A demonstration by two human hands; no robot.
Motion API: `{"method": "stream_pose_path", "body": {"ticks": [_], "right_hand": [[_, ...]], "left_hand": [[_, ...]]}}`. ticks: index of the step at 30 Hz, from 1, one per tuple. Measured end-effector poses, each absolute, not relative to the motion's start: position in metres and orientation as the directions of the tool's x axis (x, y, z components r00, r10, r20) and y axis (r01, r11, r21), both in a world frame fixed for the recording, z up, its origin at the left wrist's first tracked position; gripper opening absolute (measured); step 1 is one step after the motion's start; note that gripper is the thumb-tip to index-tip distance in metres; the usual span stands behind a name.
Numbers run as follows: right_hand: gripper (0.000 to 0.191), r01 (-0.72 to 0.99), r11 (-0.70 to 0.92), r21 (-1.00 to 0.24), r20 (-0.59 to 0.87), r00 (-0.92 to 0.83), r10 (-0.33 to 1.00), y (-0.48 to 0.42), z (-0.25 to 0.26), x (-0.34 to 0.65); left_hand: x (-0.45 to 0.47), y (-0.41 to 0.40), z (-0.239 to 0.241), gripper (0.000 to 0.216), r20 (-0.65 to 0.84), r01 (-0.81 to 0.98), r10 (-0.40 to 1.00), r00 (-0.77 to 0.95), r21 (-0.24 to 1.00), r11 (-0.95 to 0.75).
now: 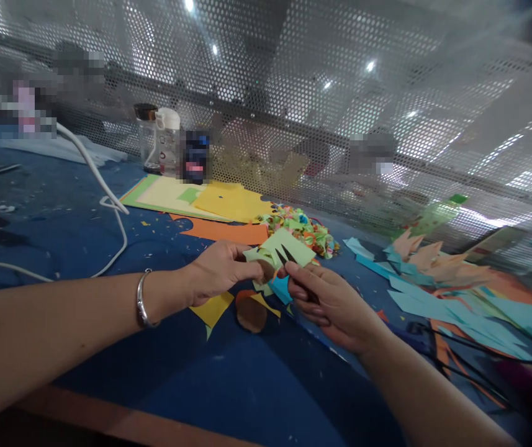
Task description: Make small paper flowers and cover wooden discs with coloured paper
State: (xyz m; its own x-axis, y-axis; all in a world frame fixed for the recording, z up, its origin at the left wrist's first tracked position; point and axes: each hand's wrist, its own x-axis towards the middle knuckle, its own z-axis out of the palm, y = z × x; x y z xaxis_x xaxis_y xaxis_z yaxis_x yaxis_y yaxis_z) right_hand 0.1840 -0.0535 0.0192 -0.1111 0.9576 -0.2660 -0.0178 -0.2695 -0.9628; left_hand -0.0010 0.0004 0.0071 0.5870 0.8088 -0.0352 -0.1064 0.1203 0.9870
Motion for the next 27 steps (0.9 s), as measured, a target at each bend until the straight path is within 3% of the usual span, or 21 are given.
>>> {"method": "stream_pose_path", "body": {"ticks": [6,11,16,20,27], "right_hand": [[0.046,0.177,-0.246,-0.953,-0.260,-0.056,0.964,-0.051,0.017,0.189],[0.043,0.401,-0.029,-0.916,0.000,0.071,0.998,-0.045,0.011,0.199],[0.038,0.434,0.106,-0.894,0.099,-0.039,0.994,-0.052,0.012,0.190],[0.031,0.462,0.179,-0.869,0.139,-0.119,0.983,-0.057,0.017,0.183],[0.029,0.444,0.179,-0.878,0.158,-0.085,0.984,-0.061,0.025,0.180]], "left_hand": [[0.001,0.000,0.009,0.008,-0.063,-0.136,0.868,0.492,0.980,0.148],[0.000,0.003,0.010,0.006,-0.016,-0.186,0.911,0.411,0.977,0.101],[0.001,-0.002,0.010,0.005,0.009,-0.124,0.813,0.582,0.989,0.078],[0.002,-0.006,0.010,0.012,0.007,-0.108,0.788,0.616,0.991,0.075],[0.003,-0.010,0.009,0.014,0.018,-0.258,0.786,0.618,0.949,0.182]]}}
